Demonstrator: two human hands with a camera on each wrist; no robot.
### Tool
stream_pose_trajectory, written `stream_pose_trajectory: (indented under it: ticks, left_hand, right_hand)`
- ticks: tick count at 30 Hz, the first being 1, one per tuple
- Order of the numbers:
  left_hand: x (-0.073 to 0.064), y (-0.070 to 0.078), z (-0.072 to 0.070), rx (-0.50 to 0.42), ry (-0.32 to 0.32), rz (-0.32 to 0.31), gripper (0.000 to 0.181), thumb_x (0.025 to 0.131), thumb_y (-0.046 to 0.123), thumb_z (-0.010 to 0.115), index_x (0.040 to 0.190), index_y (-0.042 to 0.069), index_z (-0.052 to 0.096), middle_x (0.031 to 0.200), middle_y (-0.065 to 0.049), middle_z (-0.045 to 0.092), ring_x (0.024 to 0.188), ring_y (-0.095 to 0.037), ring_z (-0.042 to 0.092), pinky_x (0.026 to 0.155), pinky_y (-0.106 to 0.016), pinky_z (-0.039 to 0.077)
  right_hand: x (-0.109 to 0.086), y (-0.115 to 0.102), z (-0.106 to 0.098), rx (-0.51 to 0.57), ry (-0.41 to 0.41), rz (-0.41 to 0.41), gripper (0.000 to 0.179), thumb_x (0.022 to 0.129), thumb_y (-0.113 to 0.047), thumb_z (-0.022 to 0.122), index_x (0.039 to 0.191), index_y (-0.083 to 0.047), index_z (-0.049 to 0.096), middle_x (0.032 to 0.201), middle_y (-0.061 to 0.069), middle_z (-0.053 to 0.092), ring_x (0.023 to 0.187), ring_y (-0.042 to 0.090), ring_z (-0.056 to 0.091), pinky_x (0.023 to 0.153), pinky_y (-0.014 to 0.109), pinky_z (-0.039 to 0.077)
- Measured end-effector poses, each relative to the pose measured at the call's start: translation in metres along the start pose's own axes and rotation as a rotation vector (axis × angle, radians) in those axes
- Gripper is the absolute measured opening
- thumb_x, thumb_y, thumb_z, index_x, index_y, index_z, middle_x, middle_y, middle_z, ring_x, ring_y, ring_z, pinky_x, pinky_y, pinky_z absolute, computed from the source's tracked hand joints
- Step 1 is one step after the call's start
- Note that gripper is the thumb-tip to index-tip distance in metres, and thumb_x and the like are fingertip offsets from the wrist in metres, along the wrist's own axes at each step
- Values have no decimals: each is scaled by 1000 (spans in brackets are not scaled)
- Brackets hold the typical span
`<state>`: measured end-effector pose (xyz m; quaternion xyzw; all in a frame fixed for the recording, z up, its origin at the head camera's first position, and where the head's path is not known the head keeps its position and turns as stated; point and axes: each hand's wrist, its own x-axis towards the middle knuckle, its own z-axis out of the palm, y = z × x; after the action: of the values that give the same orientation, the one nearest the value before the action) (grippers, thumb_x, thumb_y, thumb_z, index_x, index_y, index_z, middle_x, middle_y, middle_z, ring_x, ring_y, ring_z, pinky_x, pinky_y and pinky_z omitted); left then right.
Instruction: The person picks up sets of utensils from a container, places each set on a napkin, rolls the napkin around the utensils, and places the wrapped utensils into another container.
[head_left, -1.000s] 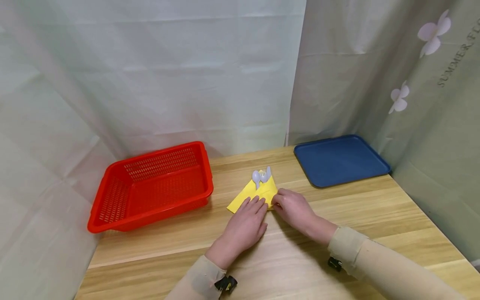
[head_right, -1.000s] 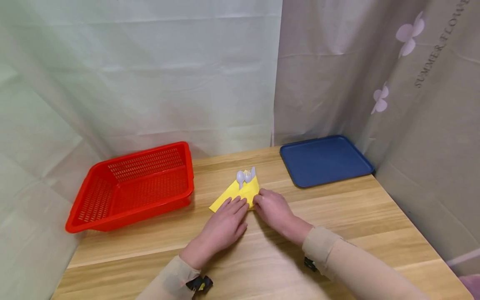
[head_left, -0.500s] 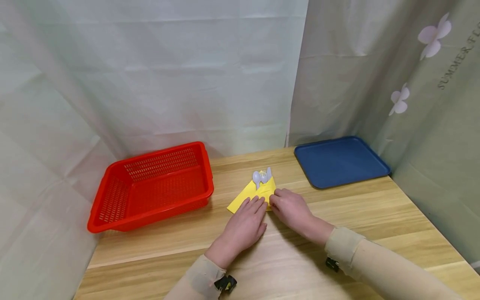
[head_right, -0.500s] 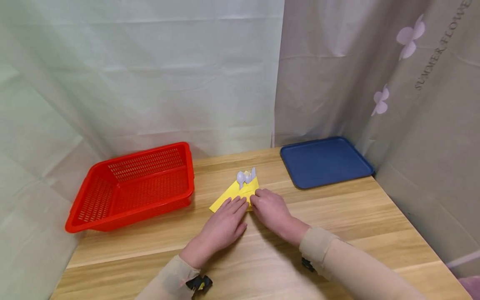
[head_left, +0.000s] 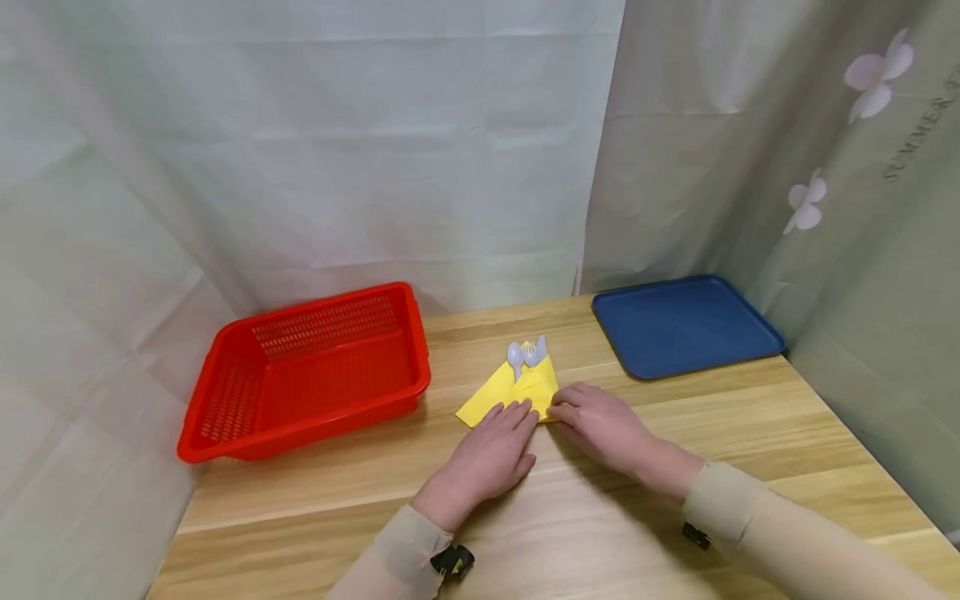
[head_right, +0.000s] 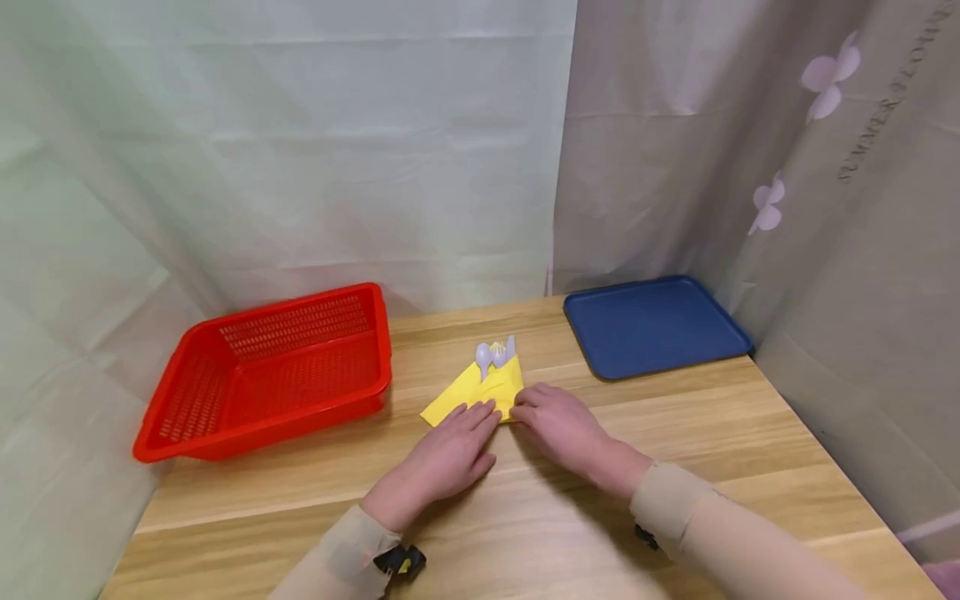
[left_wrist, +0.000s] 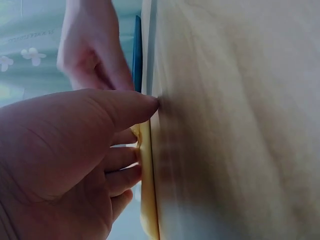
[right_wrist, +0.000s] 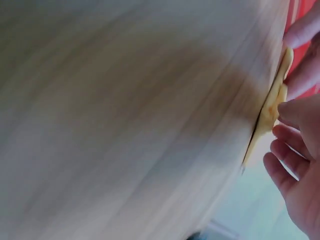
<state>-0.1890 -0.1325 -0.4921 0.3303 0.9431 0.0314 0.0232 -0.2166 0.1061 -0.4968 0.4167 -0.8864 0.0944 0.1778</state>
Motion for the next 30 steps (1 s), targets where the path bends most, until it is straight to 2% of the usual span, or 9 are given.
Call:
stream_pose_trajectory:
  ticks: [4,9,13,21,25,30]
  left_hand:
    - [1,0,-3,-10,-18,10,67,110,37,69,168,12,48,172,-14,45,160,-28,41,132,-47,27]
    - [0,0,-5,-12,-20,23,62,110,36,68,167,16,51,172,-14,45,159,-31,43,132,-48,27]
    - [0,0,-5,4,-14,28,60,111,36,68,165,16,54,171,-14,46,159,-30,42,132,-47,27]
    - [0,0,-3,18,-8,30,59,110,36,68,164,15,55,170,-14,48,160,-28,42,132,-47,28]
    - [-1,-1,-4,4,-13,24,60,110,36,69,164,14,54,171,-14,47,160,-29,42,132,-47,28]
    - [-1,1,-5,-2,-22,27,61,110,37,69,164,14,54,171,-13,47,161,-26,40,132,-46,27]
  right_hand:
    - [-18,12,-11,-26,-109,-29,36,100,-8,81,135,-4,77,137,9,74,136,33,64,112,50,53]
    - [-28,20,-18,-66,-238,-49,49,104,-7,75,152,-9,67,155,8,65,150,35,53,117,54,49]
    - [-26,22,-17,-74,-257,-65,52,106,-6,70,157,-11,63,161,6,60,153,33,50,119,54,47]
    - [-19,22,-13,-15,-330,-60,52,111,-8,60,163,-9,54,169,7,51,157,33,45,122,56,43]
    - [-9,21,-12,14,-329,-40,49,115,-14,58,163,-7,54,168,10,51,156,33,46,123,55,42]
    - [3,28,-4,33,-314,-32,51,114,-23,61,161,-2,55,167,14,52,156,34,46,124,54,41]
